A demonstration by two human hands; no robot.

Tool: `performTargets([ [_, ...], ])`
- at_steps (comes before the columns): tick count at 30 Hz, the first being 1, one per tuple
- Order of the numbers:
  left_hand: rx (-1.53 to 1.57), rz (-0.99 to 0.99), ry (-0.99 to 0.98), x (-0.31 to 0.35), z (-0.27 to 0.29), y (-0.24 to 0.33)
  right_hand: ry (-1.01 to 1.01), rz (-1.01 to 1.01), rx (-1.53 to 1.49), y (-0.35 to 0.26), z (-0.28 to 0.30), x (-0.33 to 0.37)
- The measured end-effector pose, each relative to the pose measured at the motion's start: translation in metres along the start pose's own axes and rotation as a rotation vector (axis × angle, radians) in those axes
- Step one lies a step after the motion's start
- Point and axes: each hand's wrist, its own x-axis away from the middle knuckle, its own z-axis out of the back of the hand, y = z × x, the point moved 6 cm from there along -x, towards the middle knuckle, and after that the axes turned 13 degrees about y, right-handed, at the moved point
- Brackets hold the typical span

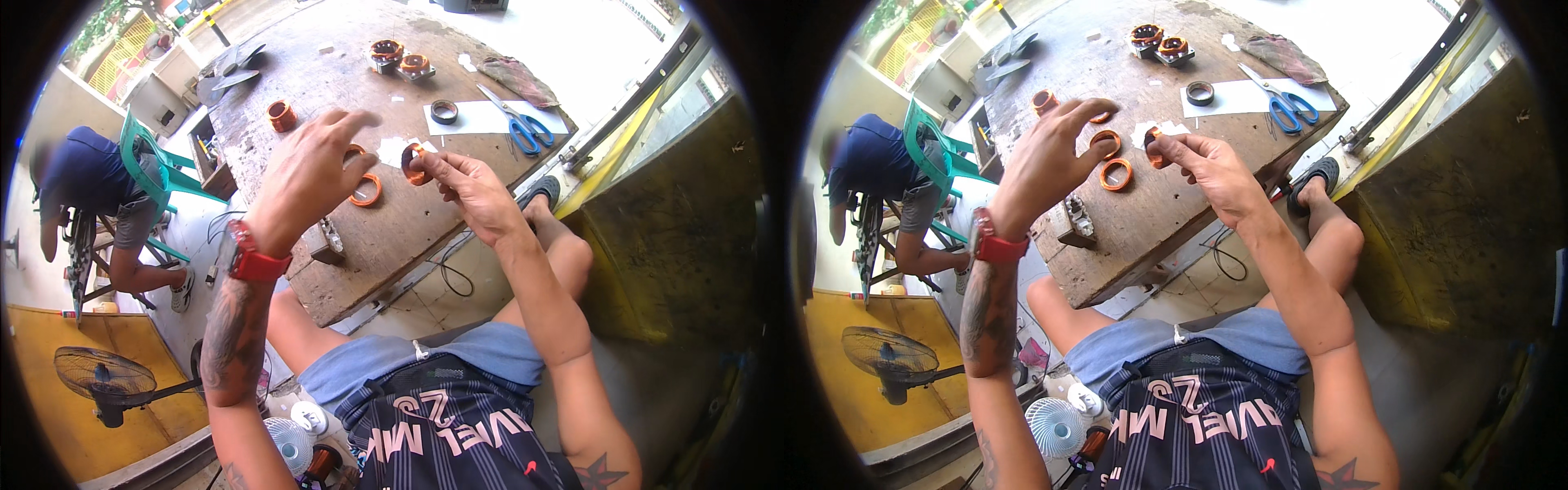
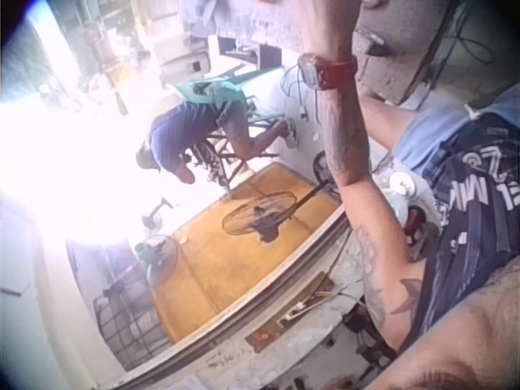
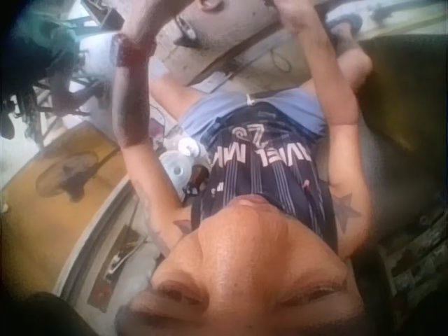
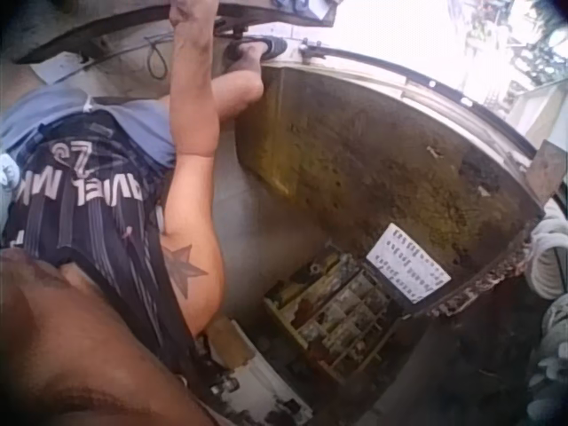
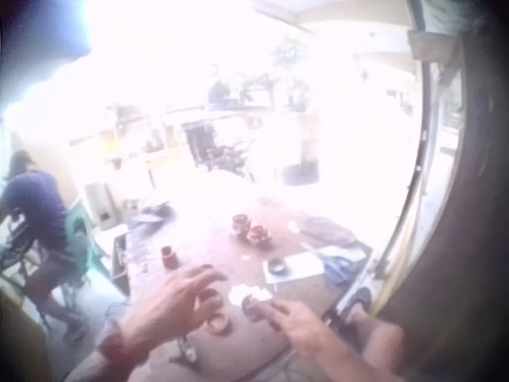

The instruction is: The person cuts small rectangular pieces from a white sheet using scissors, then uses the pieces to wrap and secure copper coils onto a metal core. The person handles the coils and core by hand, placing each wrapped coil into position on the core.

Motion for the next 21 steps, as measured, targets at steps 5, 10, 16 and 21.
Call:
performTargets([
  [5, -0.047, -0.378, -0.082, -0.007, 0.022, 0.033, -0.126, 0.057, 0.029, -0.012, -0.018, 0.006],
  [10, -0.135, -0.381, -0.121, -0.006, 0.023, 0.032, -0.193, 0.067, 0.000, -0.016, -0.029, 0.012],
  [16, 0.067, -0.401, 0.061, 0.011, 0.022, 0.035, -0.217, 0.040, -0.037, -0.011, -0.037, 0.013],
  [21, 0.063, -0.347, 0.123, 0.027, 0.016, 0.025, -0.221, 0.111, -0.008, -0.009, -0.043, 0.017],
])
